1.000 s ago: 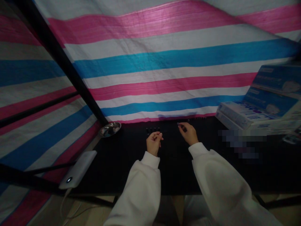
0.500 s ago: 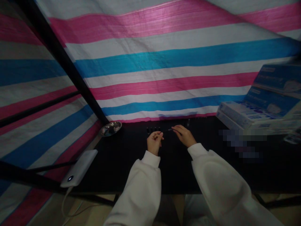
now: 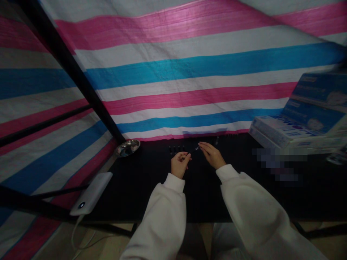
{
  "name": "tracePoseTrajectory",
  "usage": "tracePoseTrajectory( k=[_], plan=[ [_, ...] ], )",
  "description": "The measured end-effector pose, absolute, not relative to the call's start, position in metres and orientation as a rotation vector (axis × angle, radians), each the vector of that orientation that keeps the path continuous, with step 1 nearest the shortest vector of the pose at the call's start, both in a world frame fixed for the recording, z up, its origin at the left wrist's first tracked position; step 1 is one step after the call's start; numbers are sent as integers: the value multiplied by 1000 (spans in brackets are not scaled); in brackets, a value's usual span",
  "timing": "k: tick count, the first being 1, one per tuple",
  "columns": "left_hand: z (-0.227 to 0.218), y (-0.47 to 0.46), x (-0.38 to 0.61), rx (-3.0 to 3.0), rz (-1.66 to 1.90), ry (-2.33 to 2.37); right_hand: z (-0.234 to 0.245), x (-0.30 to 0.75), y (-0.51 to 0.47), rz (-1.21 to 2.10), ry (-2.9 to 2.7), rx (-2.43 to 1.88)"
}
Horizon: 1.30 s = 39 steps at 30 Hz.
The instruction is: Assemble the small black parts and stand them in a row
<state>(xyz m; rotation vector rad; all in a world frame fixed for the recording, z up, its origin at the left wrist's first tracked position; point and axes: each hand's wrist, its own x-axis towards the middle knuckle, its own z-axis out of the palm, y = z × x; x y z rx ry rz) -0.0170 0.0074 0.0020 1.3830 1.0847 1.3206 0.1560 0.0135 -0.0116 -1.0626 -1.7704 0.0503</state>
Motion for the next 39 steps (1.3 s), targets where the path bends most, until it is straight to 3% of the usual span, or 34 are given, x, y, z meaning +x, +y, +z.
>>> tracePoseTrajectory(
  k=[16,39],
  plan=[
    [4,3,-15,1380,1297,1072,-16,131,2,324,-1698,-1047],
    [9,0,-14,1412,1308,1074,-17,118,-4,356,-1764,-966]
  ],
)
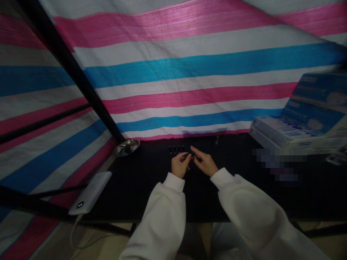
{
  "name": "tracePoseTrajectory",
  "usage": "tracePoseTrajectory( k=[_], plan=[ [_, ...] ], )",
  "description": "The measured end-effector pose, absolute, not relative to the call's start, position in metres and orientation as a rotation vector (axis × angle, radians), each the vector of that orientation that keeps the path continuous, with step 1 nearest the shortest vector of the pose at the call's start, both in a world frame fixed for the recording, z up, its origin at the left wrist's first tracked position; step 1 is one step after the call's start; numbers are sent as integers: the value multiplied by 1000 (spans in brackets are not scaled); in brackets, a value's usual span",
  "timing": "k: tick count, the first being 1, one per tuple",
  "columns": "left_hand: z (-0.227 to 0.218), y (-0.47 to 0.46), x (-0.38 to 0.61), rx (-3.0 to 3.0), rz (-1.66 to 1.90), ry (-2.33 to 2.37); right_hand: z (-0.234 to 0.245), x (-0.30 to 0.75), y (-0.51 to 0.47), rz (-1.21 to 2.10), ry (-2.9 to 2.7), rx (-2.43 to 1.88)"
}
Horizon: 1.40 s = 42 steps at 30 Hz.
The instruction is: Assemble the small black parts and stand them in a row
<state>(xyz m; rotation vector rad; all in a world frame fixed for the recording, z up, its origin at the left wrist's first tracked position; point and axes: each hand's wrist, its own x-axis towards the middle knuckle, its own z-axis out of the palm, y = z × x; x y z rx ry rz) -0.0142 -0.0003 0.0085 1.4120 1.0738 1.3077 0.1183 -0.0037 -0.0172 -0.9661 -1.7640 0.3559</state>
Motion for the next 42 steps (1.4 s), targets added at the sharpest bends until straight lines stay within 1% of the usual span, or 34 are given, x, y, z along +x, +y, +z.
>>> tracePoseTrajectory(
  k=[8,14,18,21,25,30,42],
  plan=[
    [6,3,-17,1486,1258,1118,-18,117,-3,359,-1798,-966],
    [0,7,-19,1631,1333,1135,-25,115,0,408,-1810,-1027],
    [-2,7,-20,1704,1333,1206,-20,124,10,306,-1820,-1163],
    [1,8,-23,1642,1446,1299,-16,135,27,256,-1720,-1356],
    [6,10,-26,1476,1545,1320,-16,138,52,355,-1728,-1500],
    [4,13,-25,1293,1544,1314,-18,120,71,415,-1899,-1601],
    [2,11,-23,1270,1504,1270,-33,102,90,492,-1993,-1707]
  ],
)
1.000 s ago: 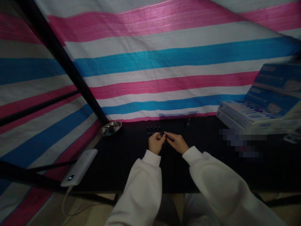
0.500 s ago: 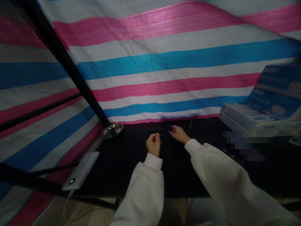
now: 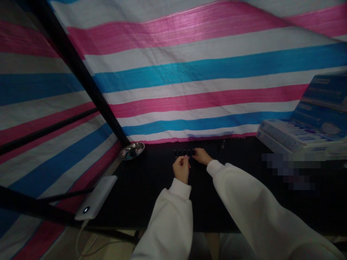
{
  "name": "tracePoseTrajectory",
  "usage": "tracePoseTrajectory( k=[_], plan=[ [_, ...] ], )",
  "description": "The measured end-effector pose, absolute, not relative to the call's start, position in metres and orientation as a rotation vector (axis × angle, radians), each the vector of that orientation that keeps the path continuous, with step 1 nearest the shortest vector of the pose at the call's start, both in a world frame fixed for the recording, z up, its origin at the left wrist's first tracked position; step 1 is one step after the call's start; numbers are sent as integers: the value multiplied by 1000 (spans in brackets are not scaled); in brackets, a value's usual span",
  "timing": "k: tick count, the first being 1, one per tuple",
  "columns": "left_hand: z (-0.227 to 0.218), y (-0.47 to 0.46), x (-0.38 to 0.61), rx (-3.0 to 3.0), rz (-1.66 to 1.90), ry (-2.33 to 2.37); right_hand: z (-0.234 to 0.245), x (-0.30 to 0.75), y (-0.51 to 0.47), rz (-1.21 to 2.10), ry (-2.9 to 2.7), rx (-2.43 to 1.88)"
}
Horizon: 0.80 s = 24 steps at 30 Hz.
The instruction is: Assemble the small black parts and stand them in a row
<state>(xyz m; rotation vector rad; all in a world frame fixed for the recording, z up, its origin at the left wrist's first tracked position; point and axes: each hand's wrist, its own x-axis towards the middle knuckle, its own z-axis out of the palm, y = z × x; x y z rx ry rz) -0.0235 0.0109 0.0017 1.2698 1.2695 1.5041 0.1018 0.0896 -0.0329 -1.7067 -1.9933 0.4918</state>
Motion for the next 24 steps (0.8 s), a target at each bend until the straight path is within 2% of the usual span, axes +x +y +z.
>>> tracePoseTrajectory(
  k=[13,18,24],
  plan=[
    [3,5,-21,1486,1452,1280,-9,137,67,587,-2166,-1846],
    [13,0,0,1959,1014,1108,10,199,52,664,-2240,-1900],
    [19,21,53,2394,573,1159,5,260,60,379,-1955,-2237]
  ],
)
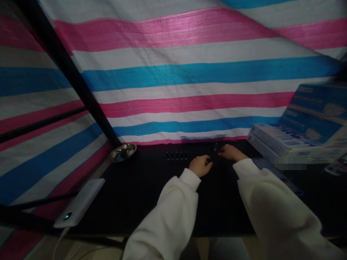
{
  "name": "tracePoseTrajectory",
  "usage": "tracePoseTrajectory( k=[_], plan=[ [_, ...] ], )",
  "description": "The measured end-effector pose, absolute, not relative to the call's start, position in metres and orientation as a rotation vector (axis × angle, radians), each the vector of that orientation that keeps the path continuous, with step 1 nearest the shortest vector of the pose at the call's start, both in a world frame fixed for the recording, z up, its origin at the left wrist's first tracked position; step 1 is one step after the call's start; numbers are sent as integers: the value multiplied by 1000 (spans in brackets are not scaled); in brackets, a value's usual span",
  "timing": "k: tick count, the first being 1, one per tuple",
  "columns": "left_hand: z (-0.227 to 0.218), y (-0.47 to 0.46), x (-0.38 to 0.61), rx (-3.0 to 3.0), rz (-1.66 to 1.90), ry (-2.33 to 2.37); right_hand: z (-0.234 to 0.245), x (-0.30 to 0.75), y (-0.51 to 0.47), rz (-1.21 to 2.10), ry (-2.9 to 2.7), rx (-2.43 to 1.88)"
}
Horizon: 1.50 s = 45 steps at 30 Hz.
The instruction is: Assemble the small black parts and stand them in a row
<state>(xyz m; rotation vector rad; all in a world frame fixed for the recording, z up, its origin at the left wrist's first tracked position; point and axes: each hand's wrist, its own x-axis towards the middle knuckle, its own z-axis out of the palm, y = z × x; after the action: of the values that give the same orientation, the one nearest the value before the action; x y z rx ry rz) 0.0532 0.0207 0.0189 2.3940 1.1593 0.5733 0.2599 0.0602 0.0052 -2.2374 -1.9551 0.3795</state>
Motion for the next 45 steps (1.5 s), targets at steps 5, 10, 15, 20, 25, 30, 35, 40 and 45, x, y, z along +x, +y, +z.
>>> tracePoseTrajectory(
  k=[5,10,15,20,25,30,35,40,45],
  plan=[
    [13,48,96,2492,454,1445,-16,264,71,342,-1718,-2158],
    [4,68,120,2486,297,1488,-28,255,77,390,-1590,-2051],
    [4,74,127,2536,338,1499,-27,250,80,347,-1564,-2057],
    [3,75,120,2564,383,1587,-29,249,84,331,-1560,-2068],
    [0,73,109,2563,428,1562,-32,246,84,317,-1558,-2058],
    [4,67,103,2441,637,1479,-29,244,78,295,-1521,-2082],
    [17,57,93,2134,1058,1341,-19,241,67,357,-1556,-1974],
    [28,43,68,1717,1289,1201,0,222,46,412,-1598,-1697],
    [36,31,40,1490,1318,1079,20,194,25,521,-1708,-1492]
  ],
)
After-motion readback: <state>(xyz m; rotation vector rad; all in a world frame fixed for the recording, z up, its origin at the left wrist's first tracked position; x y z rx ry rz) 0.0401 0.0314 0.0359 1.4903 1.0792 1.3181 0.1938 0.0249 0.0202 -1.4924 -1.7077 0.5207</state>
